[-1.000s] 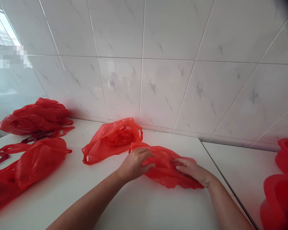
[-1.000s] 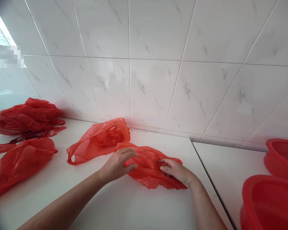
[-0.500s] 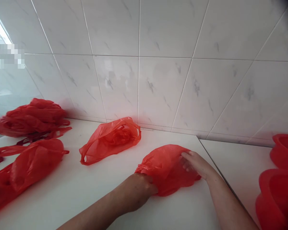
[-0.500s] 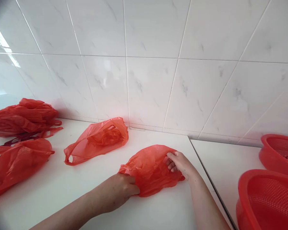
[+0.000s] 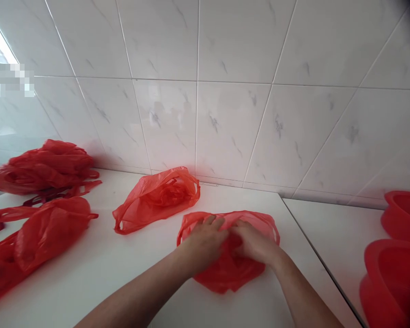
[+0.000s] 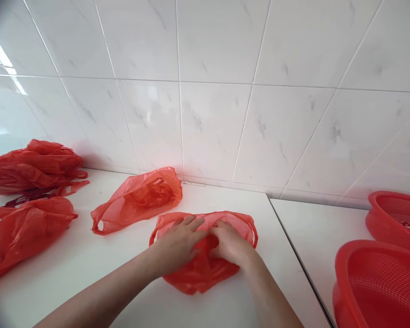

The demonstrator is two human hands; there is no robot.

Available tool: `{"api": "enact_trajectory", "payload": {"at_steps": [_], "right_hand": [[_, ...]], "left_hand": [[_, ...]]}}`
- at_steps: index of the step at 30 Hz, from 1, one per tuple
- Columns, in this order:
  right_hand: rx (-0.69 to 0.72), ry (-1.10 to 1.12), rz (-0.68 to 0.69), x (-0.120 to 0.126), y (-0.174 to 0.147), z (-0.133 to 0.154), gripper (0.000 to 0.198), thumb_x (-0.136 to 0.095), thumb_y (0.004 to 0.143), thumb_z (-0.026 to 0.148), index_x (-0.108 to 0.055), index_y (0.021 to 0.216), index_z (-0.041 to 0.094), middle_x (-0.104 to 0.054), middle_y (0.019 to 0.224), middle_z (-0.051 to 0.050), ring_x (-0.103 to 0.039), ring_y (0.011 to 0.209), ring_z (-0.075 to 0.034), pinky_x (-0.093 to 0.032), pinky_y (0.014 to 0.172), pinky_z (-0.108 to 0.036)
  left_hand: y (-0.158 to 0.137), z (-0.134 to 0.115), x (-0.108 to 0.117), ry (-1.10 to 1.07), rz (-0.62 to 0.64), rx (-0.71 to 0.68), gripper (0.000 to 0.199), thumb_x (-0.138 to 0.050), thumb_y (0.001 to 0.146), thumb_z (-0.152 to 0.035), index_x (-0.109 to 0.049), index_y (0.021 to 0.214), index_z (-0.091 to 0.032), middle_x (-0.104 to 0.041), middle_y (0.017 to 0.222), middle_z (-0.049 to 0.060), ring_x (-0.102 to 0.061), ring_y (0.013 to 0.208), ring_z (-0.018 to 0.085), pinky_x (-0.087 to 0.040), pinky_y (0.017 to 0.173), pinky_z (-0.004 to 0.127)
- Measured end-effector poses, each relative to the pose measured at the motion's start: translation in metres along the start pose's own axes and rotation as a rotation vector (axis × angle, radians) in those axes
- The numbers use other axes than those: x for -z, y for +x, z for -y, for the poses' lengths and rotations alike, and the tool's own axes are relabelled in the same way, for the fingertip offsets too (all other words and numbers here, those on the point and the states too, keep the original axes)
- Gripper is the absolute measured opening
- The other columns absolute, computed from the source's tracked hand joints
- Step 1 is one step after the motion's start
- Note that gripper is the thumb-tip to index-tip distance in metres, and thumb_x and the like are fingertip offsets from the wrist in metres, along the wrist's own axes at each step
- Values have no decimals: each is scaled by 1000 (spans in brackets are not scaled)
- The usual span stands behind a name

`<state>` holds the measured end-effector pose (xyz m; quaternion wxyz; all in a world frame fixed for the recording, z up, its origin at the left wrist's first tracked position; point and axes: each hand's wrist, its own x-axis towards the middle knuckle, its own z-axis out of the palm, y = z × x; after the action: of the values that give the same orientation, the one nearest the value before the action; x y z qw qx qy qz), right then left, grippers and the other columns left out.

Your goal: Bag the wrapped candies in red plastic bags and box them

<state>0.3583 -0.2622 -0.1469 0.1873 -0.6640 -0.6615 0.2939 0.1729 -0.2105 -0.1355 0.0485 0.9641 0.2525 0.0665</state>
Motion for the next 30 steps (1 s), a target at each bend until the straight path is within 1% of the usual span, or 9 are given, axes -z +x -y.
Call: {"api": "enact_trajectory", "payload": {"at_steps": [2,4,7,11,13,16,21,26,30], "right_hand": [[-31,2,60,2,0,-7,41,-68,64,21,-66,104,29,-58,116,-2,-54,104,-24,-45,79,-32],[-60,76,56,9,-1,-14,56,-67,65,20,-59,118,34,-55,124,-1,-53,109,-24,-45,84,-32],[-71,240,-23,20,-3,-21,48,-65,73,26,-56,120,31,-57,123,-2,-52,113,-21,-44,90,-32],[-23,341,-152,29,-3,-22,23,-57,83,38,-63,99,22,-64,107,-4,-58,101,-19,-45,88,-32],[-4,387,-210,31,-2,-21,23,-56,84,40,-63,92,20,-66,98,-4,-60,93,-18,-46,85,-32],[12,518,-301,31,-1,-20,24,-57,83,42,-62,87,19,-67,85,-3,-62,84,-18,-49,80,-31],[36,621,-528,32,-3,-14,27,-60,81,46,-61,81,19,-59,63,1,-55,61,-13,-45,58,-23],[15,608,-906,34,0,-20,29,-62,79,48,-63,84,20,-41,50,7,-37,48,-9,-34,47,-20],[-109,571,-1104,32,3,-56,37,-53,83,54,-65,88,19,-41,54,5,-37,49,-10,-30,44,-22]], "left_hand": [[3,13,-9,60,101,133,43,-63,77,-38,-58,117,-23,-42,141,13,-32,131,40,-30,100,61],[3,24,-14,69,154,209,56,-67,71,-50,-57,119,-24,-44,140,15,-32,131,42,-28,99,64],[1,33,-11,76,107,192,51,-67,72,-47,-58,117,-26,-50,133,12,-39,125,36,-33,98,57],[-4,30,-1,33,-41,112,33,-62,79,-33,-60,110,-25,-61,114,10,-53,110,28,-45,88,42],[-8,25,2,-31,-190,53,19,-53,86,-27,-62,103,-24,-65,100,8,-60,95,23,-48,78,34],[-20,14,-1,-99,-454,-103,19,-45,91,-27,-62,92,-19,-65,83,6,-60,78,18,-48,69,31],[-44,2,-15,-103,-659,-450,33,-46,91,-43,-59,98,-14,-65,90,11,-58,88,23,-48,79,38],[-53,2,-30,-40,-643,-436,40,-46,89,-50,-59,105,-15,-65,106,13,-55,107,26,-42,94,44],[-51,1,-38,-19,-640,-411,41,-51,86,-52,-59,107,-18,-64,111,12,-53,112,27,-39,98,45]]}}
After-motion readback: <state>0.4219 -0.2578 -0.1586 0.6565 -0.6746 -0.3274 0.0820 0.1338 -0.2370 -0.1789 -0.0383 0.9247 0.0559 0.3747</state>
